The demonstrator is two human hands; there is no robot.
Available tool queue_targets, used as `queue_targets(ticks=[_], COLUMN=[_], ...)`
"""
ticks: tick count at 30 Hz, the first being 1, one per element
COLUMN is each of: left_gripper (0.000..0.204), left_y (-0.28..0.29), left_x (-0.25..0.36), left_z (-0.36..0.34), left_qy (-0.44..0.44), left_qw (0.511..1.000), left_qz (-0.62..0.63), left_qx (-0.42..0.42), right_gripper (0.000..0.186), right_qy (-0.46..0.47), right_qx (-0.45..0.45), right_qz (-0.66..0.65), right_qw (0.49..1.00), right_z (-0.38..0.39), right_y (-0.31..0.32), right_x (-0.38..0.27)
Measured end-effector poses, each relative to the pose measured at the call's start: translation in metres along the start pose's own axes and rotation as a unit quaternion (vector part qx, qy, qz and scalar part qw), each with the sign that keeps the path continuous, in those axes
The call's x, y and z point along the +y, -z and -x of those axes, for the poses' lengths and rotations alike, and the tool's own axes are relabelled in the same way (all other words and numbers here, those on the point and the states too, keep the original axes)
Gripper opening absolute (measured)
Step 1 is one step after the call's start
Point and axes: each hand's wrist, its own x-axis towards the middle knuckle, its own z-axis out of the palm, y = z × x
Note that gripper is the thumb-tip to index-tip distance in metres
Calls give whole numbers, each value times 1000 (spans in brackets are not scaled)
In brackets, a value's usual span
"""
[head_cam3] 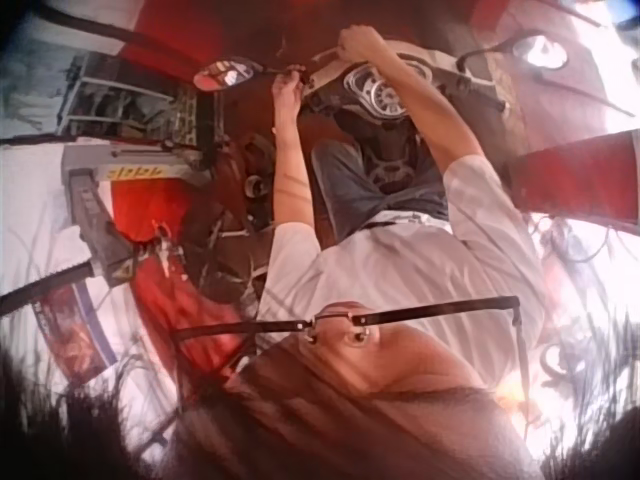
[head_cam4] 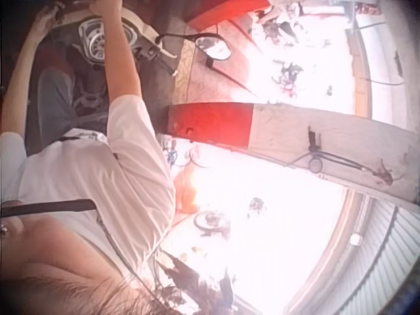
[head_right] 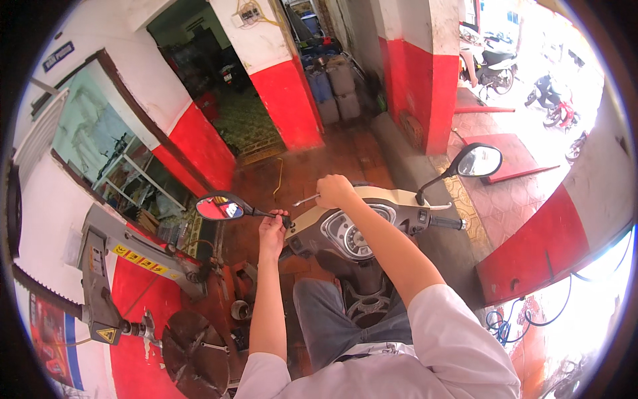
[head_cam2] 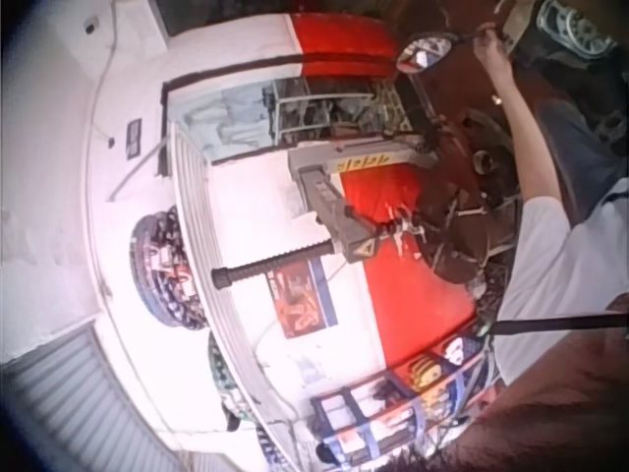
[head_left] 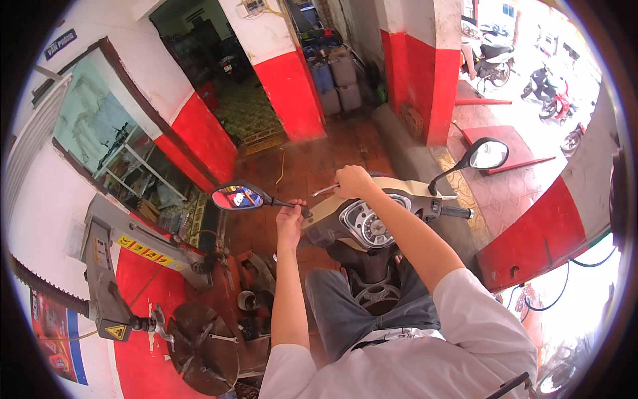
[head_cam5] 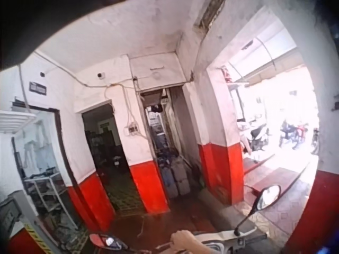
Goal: The person adjusts the side mirrors on a motorcycle using a wrench and by hand, first checking the positioning on the handlebars and then tightening the nuts at the base of the mirrors.
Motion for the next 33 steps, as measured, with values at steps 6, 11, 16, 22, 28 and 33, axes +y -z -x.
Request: queue_targets(ticks=[6,11,16,22,28,33], left_gripper=[17,17,21,40,41,41], left_y=[-6,-23,-42,-56,-51,-54], left_x=[9,27,63,61,59,57], left_z=[-2,0,-18,-32,-30,-32], left_qy=[28,35,26,7,2,-9], left_qw=[999,999,986,986,986,985], left_qz=[-37,-23,105,53,58,55], left_qx=[5,27,128,157,154,165], right_gripper=[27,29,32,40,54,50], right_qy=[-9,0,47,132,145,173], right_qx=[-18,-8,27,4,-1,16], right_qz=[5,-7,-30,-19,-35,-50], right_qw=[1000,1000,998,991,989,984], right_z=[-2,-1,6,6,11,13], right_y=[1,1,4,4,1,-6], right_x=[4,5,0,-1,-8,-8])
